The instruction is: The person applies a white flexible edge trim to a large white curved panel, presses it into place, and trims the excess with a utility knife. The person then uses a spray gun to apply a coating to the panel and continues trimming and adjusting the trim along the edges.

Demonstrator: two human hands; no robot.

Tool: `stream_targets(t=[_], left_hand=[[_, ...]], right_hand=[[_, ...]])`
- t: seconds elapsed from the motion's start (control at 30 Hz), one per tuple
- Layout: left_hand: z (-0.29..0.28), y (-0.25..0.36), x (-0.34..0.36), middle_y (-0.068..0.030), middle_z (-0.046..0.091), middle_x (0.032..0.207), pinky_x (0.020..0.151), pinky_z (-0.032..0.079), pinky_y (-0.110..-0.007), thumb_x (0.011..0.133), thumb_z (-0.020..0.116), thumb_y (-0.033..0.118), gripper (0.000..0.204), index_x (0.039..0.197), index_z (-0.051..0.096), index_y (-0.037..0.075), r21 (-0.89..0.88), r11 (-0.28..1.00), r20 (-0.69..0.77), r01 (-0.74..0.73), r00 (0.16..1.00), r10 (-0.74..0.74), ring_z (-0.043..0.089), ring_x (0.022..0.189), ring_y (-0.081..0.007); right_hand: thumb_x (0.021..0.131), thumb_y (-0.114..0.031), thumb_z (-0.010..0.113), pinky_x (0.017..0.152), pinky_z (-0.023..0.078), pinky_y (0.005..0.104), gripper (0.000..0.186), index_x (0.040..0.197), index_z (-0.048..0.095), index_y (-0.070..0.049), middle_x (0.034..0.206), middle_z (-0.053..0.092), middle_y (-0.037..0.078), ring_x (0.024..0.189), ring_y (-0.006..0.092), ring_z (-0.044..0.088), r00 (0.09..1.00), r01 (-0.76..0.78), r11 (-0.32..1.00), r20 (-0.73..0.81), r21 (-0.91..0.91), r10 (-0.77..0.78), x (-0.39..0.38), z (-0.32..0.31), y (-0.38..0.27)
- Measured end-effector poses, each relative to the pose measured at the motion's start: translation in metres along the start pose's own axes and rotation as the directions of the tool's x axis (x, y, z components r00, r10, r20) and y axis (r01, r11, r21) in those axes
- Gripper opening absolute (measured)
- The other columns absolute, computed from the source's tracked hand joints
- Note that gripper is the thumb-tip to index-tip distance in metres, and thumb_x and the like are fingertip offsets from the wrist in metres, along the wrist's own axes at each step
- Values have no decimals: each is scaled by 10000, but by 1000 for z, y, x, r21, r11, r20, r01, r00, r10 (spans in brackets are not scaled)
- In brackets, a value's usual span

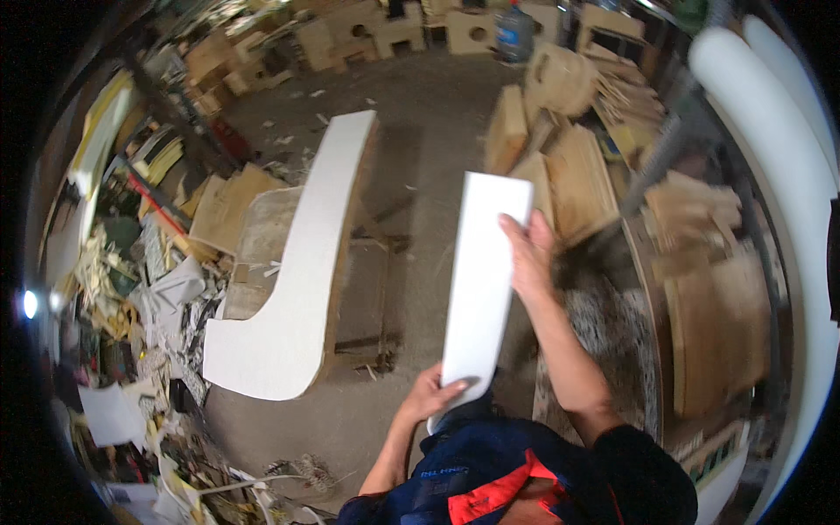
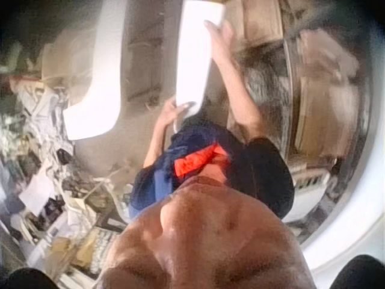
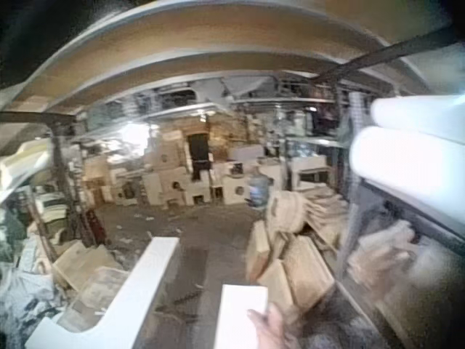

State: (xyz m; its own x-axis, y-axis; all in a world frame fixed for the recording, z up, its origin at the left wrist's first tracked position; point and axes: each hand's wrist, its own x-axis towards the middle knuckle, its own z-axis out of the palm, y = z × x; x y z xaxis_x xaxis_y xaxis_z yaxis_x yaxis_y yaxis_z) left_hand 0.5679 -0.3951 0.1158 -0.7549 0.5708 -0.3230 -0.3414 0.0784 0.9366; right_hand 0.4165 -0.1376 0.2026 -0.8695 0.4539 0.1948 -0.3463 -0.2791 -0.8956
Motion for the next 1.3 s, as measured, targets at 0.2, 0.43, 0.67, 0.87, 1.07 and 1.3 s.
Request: stream_targets(t=[0.2,0.43,0.67,0.87,1.07,1.3], left_hand=[[-15,43,134,-44,742,979,797,528,-307,966,703,235,333,1226,675,30,51,999,-148,16,989,-9,645,876,-108],[-50,98,217,-87,739,922,732,535,-342,968,699,290,352,1219,674,44,206,978,-224,13,974,34,668,789,-141],[-81,136,305,-70,735,908,736,531,-318,943,735,339,388,1150,696,14,205,975,-438,83,899,15,653,828,-119],[-93,186,366,-98,738,813,666,528,-338,953,717,313,343,1092,696,0,179,983,-584,44,809,70,662,724,-128],[-123,222,426,-168,731,820,691,534,-381,943,718,297,332,1088,684,1,237,960,-638,151,769,37,710,752,-213],[-203,239,542,-186,749,968,797,551,-384,927,742,289,394,1199,679,9,145,979,-591,145,806,-32,712,910,-227]], right_hand=[[932,-19,667,893,529,303,387,1296,534,-25,1156,671,110,1037,160,639,999,-53,993,-11,-106,52,133,-27,-2],[900,42,664,818,527,267,595,1454,460,-32,1159,690,112,993,136,650,980,-5,995,200,-103,25,263,-36,7],[939,-98,689,526,325,180,426,1342,573,-25,928,615,-23,670,4,463,912,-115,944,344,-310,224,404,7,62],[934,-106,703,470,318,179,354,1264,612,-15,885,606,-27,606,11,448,850,-129,965,475,-227,225,508,41,85],[926,-96,700,454,357,178,319,1224,622,-13,848,599,-20,592,23,477,762,-200,942,562,-268,322,597,86,132],[930,-100,669,430,386,204,284,1184,598,5,779,576,-3,564,48,506,691,-226,908,599,-354,405,723,143,226]])
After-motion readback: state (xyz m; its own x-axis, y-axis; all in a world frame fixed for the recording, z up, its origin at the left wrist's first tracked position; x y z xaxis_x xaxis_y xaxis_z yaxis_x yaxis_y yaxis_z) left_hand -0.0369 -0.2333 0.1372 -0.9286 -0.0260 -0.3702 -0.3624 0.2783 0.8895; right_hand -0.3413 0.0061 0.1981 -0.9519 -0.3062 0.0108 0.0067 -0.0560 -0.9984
